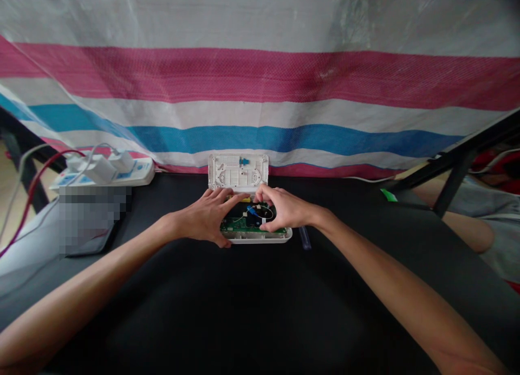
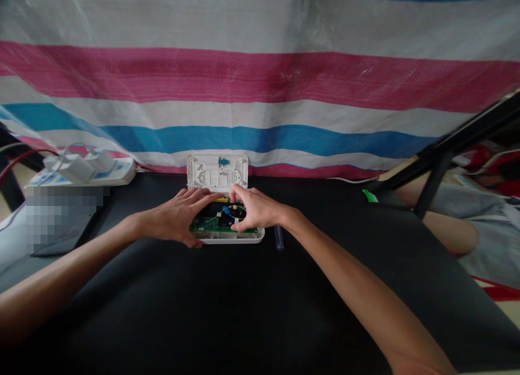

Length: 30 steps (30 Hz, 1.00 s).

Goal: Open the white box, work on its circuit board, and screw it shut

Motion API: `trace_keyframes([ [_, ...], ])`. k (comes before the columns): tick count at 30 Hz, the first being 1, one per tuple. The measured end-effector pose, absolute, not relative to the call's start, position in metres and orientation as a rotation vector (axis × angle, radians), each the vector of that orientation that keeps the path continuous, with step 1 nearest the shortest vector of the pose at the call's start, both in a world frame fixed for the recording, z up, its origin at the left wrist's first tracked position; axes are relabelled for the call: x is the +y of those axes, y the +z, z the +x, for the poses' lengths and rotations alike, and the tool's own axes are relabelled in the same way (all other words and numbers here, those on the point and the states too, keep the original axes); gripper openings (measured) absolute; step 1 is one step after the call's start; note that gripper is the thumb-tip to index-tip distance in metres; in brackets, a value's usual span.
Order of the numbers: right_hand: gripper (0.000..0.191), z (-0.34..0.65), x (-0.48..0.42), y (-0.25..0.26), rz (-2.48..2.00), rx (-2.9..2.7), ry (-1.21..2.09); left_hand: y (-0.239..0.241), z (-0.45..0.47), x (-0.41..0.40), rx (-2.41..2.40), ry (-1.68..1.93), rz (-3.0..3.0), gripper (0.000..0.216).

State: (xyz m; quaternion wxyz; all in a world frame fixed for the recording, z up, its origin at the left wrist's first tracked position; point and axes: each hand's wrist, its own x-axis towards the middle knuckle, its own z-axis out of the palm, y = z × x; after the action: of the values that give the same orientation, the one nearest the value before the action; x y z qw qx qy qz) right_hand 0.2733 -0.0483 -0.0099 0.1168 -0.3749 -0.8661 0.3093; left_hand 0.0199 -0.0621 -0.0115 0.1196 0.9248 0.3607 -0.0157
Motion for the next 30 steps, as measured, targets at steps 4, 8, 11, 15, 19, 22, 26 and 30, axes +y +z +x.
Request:
trace_keyframes([
  [4, 0.055, 0.273, -0.049, -0.005, -1.107, -2.564, 0.920, -0.016, 0.017, -0.059, 1.040, -0.013, 2.710, 0.118],
  [8, 0.055, 0.270, -0.047, -0.002, -1.100, -2.591, 0.921, -0.016, 0.017, -0.059, 1.038, -0.017, 2.721, 0.119],
  [11, 0.054, 0.268, -0.046, 0.000, -1.098, -2.619, 0.921, -0.016, 0.017, -0.059, 1.046, -0.025, 2.721, 0.119],
  [15, 0.054, 0.267, -0.045, 0.001, -1.108, -2.634, 0.904, -0.017, 0.017, -0.059, 1.022, -0.005, 2.725, 0.118],
  [19, 0.054, 0.266, -0.045, 0.001, -1.116, -2.642, 0.884, -0.017, 0.017, -0.058, 0.996, 0.024, 2.721, 0.114],
  [22, 0.055, 0.265, -0.047, 0.003, -1.158, -2.663, 0.832, -0.016, 0.017, -0.058, 0.975, 0.042, 2.711, 0.111],
  [26, 0.055, 0.264, -0.048, 0.002, -1.182, -2.675, 0.750, -0.017, 0.016, -0.056, 0.949, 0.078, 2.700, 0.111],
  [30, 0.054, 0.264, -0.047, -0.001, -1.162, -2.707, 0.701, -0.019, 0.015, -0.055, 0.923, 0.111, 2.699, 0.110],
])
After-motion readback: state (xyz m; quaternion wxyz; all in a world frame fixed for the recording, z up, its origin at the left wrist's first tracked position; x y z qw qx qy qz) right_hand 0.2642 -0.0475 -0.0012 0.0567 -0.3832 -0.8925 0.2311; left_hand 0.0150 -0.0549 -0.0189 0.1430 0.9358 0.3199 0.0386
